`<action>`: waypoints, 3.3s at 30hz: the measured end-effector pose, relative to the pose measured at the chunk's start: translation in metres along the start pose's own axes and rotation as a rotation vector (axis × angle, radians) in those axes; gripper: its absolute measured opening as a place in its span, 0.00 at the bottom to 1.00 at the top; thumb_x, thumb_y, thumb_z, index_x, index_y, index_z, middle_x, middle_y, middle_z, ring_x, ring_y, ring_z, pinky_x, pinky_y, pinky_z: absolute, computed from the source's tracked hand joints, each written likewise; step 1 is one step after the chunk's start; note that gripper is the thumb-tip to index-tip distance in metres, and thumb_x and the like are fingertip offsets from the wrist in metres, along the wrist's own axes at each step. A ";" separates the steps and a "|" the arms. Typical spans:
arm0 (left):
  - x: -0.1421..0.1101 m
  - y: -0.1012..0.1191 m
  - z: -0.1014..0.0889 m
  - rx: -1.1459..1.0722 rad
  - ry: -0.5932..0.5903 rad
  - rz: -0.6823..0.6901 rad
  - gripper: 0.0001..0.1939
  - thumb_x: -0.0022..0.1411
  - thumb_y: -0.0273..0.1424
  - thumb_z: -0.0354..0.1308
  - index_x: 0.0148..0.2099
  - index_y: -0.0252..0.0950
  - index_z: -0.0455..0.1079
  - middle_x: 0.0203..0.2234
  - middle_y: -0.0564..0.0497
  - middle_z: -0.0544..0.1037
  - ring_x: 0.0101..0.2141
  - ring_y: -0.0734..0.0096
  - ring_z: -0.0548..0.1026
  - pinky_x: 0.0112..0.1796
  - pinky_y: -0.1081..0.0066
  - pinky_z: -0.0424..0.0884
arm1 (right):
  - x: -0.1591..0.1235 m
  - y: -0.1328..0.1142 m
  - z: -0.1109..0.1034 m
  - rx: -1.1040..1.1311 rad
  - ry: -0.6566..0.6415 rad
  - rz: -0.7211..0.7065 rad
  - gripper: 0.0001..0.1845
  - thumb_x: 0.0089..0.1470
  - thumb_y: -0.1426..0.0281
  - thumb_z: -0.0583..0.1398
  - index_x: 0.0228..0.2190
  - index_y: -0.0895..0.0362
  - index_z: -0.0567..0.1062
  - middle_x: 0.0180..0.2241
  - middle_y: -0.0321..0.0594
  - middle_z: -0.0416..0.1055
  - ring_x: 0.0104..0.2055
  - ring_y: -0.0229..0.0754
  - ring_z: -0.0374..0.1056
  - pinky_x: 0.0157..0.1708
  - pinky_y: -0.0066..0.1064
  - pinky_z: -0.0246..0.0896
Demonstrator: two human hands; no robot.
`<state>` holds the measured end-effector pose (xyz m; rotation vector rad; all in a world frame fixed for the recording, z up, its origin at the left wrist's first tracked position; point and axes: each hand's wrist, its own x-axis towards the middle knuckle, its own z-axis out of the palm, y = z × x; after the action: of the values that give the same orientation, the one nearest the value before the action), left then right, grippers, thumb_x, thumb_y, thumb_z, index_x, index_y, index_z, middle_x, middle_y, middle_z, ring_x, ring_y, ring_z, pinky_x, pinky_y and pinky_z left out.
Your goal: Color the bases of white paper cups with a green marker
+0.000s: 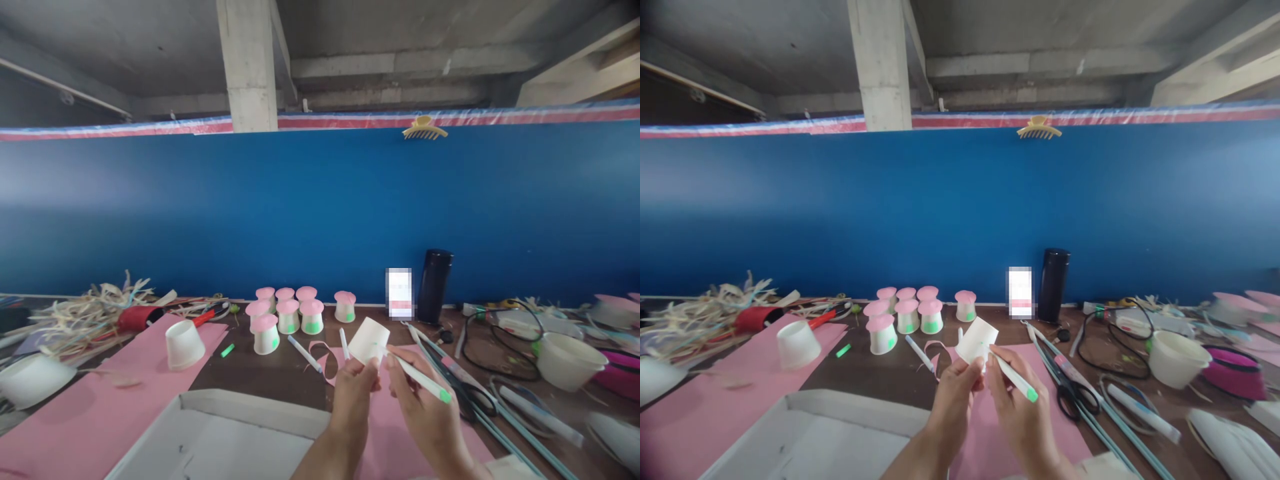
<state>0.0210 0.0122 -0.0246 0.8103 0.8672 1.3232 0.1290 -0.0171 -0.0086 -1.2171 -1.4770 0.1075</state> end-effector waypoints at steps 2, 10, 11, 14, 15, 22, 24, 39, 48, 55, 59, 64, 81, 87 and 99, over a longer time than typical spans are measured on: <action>0.001 -0.002 -0.001 0.040 -0.030 0.032 0.17 0.45 0.43 0.64 0.21 0.34 0.69 0.17 0.54 0.66 0.23 0.73 0.62 0.30 0.70 0.60 | 0.000 0.000 0.000 -0.007 -0.001 0.000 0.12 0.55 0.64 0.56 0.39 0.55 0.72 0.29 0.38 0.74 0.25 0.36 0.69 0.25 0.25 0.64; 0.002 -0.005 -0.004 0.150 -0.014 0.057 0.20 0.47 0.47 0.61 0.23 0.34 0.69 0.17 0.54 0.66 0.23 0.73 0.62 0.30 0.70 0.59 | 0.002 0.000 0.000 -0.014 0.018 -0.029 0.11 0.55 0.63 0.55 0.39 0.55 0.72 0.28 0.37 0.74 0.24 0.35 0.69 0.25 0.25 0.65; 0.002 -0.004 -0.004 0.159 -0.014 0.052 0.20 0.47 0.47 0.61 0.23 0.34 0.69 0.18 0.54 0.66 0.23 0.73 0.62 0.30 0.70 0.59 | 0.002 0.000 0.000 -0.016 0.021 -0.033 0.11 0.55 0.63 0.55 0.38 0.55 0.72 0.28 0.37 0.74 0.24 0.35 0.69 0.26 0.24 0.65; 0.002 -0.004 -0.005 0.165 -0.022 0.047 0.20 0.47 0.47 0.61 0.23 0.34 0.69 0.18 0.53 0.67 0.23 0.73 0.62 0.30 0.70 0.58 | 0.002 -0.001 0.001 -0.014 0.021 -0.032 0.10 0.55 0.64 0.56 0.38 0.54 0.72 0.28 0.37 0.74 0.25 0.35 0.69 0.26 0.24 0.65; 0.002 -0.003 -0.005 0.158 -0.022 0.049 0.20 0.47 0.47 0.61 0.23 0.34 0.69 0.18 0.53 0.67 0.24 0.73 0.62 0.30 0.70 0.58 | 0.002 -0.001 0.001 -0.009 0.019 -0.028 0.10 0.55 0.64 0.56 0.38 0.54 0.72 0.28 0.36 0.74 0.25 0.35 0.69 0.26 0.24 0.65; 0.003 -0.004 -0.005 0.073 -0.022 0.047 0.18 0.45 0.46 0.63 0.23 0.34 0.70 0.17 0.53 0.67 0.23 0.73 0.63 0.30 0.70 0.58 | 0.001 -0.003 0.002 0.005 0.011 -0.027 0.10 0.55 0.64 0.56 0.38 0.53 0.72 0.26 0.35 0.73 0.24 0.35 0.69 0.25 0.24 0.65; 0.004 -0.006 -0.005 0.038 -0.031 0.042 0.18 0.45 0.45 0.64 0.23 0.34 0.69 0.17 0.53 0.67 0.23 0.73 0.63 0.30 0.70 0.58 | 0.001 -0.002 0.003 -0.002 0.008 -0.025 0.10 0.55 0.64 0.57 0.38 0.53 0.72 0.26 0.35 0.73 0.24 0.35 0.69 0.26 0.24 0.65; 0.004 -0.004 0.002 -0.404 -0.024 -0.022 0.10 0.49 0.31 0.64 0.25 0.33 0.66 0.19 0.55 0.65 0.23 0.79 0.63 0.26 0.76 0.60 | 0.000 0.005 0.000 0.032 0.085 -0.103 0.11 0.54 0.67 0.57 0.40 0.55 0.71 0.33 0.40 0.74 0.30 0.39 0.71 0.29 0.27 0.67; 0.001 -0.003 0.001 -0.390 -0.084 -0.056 0.09 0.50 0.31 0.64 0.28 0.31 0.69 0.20 0.54 0.65 0.23 0.80 0.62 0.26 0.77 0.59 | 0.000 0.006 0.001 0.021 0.028 -0.086 0.10 0.55 0.67 0.57 0.39 0.55 0.71 0.32 0.39 0.73 0.29 0.38 0.69 0.29 0.27 0.67; -0.001 0.000 0.004 -0.355 -0.157 -0.039 0.10 0.50 0.32 0.64 0.34 0.31 0.73 0.22 0.54 0.66 0.23 0.80 0.61 0.27 0.77 0.59 | -0.001 0.007 0.001 0.008 0.021 -0.080 0.11 0.55 0.66 0.57 0.39 0.55 0.72 0.33 0.40 0.73 0.29 0.37 0.70 0.28 0.25 0.67; -0.001 0.001 0.005 -0.349 -0.156 -0.042 0.10 0.50 0.32 0.64 0.33 0.31 0.73 0.21 0.54 0.66 0.23 0.80 0.61 0.27 0.77 0.58 | -0.001 0.007 0.001 -0.016 0.027 -0.094 0.11 0.55 0.66 0.57 0.40 0.55 0.72 0.33 0.40 0.74 0.30 0.38 0.70 0.29 0.25 0.67; -0.002 0.002 0.006 -0.341 -0.156 -0.050 0.11 0.48 0.33 0.65 0.32 0.30 0.73 0.20 0.55 0.65 0.23 0.80 0.61 0.26 0.77 0.58 | 0.000 0.005 0.001 -0.021 0.024 -0.081 0.11 0.55 0.66 0.56 0.39 0.55 0.72 0.33 0.40 0.74 0.29 0.37 0.70 0.28 0.26 0.67; -0.001 0.001 0.005 -0.332 -0.155 -0.037 0.11 0.48 0.34 0.65 0.29 0.31 0.72 0.19 0.55 0.65 0.22 0.79 0.61 0.26 0.75 0.58 | 0.002 -0.001 0.000 -0.060 0.053 -0.093 0.11 0.55 0.64 0.55 0.37 0.56 0.72 0.30 0.39 0.75 0.27 0.38 0.71 0.27 0.26 0.66; -0.003 0.002 0.005 -0.362 -0.145 -0.046 0.11 0.48 0.34 0.65 0.29 0.32 0.72 0.20 0.55 0.65 0.23 0.79 0.62 0.27 0.76 0.58 | 0.004 -0.002 0.000 -0.063 0.044 -0.091 0.11 0.56 0.64 0.55 0.37 0.56 0.72 0.30 0.39 0.74 0.26 0.38 0.70 0.26 0.26 0.66; -0.003 0.002 0.005 -0.406 -0.124 -0.052 0.08 0.48 0.31 0.65 0.30 0.31 0.72 0.21 0.55 0.67 0.23 0.80 0.62 0.27 0.76 0.59 | 0.002 0.000 0.001 -0.025 0.018 -0.045 0.10 0.55 0.64 0.56 0.37 0.55 0.72 0.30 0.38 0.74 0.27 0.37 0.70 0.27 0.25 0.66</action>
<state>0.0251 0.0097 -0.0205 0.5399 0.4940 1.3304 0.1290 -0.0153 -0.0080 -1.2007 -1.4931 0.0474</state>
